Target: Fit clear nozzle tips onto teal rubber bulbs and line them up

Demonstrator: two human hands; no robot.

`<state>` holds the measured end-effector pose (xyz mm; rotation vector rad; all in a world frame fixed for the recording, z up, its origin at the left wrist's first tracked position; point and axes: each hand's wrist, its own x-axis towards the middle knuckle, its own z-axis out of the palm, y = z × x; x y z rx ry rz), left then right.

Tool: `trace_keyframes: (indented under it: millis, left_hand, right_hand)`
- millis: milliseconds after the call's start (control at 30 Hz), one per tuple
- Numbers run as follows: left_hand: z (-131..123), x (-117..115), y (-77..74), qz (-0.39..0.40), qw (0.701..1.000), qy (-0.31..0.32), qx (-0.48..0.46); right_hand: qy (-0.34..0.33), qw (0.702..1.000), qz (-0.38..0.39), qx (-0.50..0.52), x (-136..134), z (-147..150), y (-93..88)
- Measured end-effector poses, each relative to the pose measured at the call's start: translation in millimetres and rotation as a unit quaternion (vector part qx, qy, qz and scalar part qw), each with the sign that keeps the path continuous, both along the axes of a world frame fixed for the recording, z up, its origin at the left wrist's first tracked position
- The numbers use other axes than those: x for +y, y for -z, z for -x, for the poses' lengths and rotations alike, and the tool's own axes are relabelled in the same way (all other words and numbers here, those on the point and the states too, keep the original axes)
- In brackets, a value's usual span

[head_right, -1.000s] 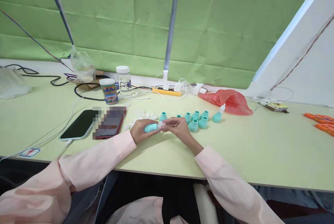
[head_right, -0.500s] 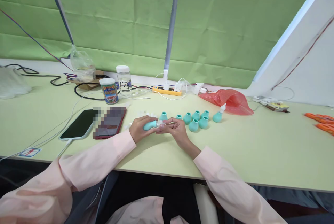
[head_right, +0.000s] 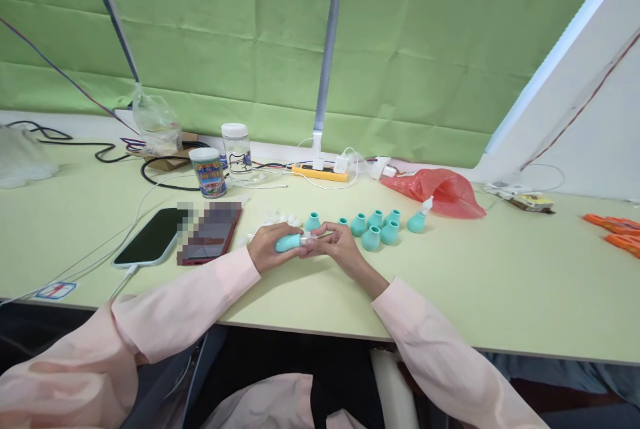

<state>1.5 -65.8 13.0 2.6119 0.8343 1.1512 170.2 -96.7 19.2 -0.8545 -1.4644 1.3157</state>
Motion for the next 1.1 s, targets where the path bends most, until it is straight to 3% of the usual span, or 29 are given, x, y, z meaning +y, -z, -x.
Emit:
trace_keyframes:
  millis: [100, 167, 267, 367, 467, 533, 800, 1100]
  left_hand:
    - [2, -1, -9.7, -0.024, 0.999, -0.028, -0.017]
    - [6, 0, -14.8, -0.049, 0.997, -0.062, 0.014]
    - [11, 4, -17.3, -0.086, 0.984, -0.122, 0.099]
    - [13, 8, -15.7, -0.118, 0.97, -0.152, 0.15]
    - [12, 8, -14.6, -0.118, 0.966, -0.166, 0.159]
    - [11, 7, -15.9, -0.11, 0.965, -0.177, 0.159]
    - [18, 6, -30.6, -0.115, 0.95, -0.265, 0.116]
    - [17, 3, -27.5, -0.067, 0.946, -0.271, 0.166]
  right_hand:
    - [0.078, 0.991, -0.105, -0.036, -1, 4, -0.7]
    - [0.139, 0.962, -0.204, -0.115, 0, 4, 3.1]
    - [0.208, 0.862, -0.351, -0.299, 4, 1, 13.8]
    - [0.219, 0.766, -0.4, -0.452, 8, -1, 21.6]
    - [0.199, 0.703, -0.402, -0.552, 8, 1, 22.6]
    - [0.188, 0.677, -0.402, -0.588, 6, 3, 21.5]
    - [0.131, 0.65, -0.437, -0.607, 4, 30, 19.7]
    - [0.071, 0.65, -0.432, -0.621, 7, 43, 12.5]
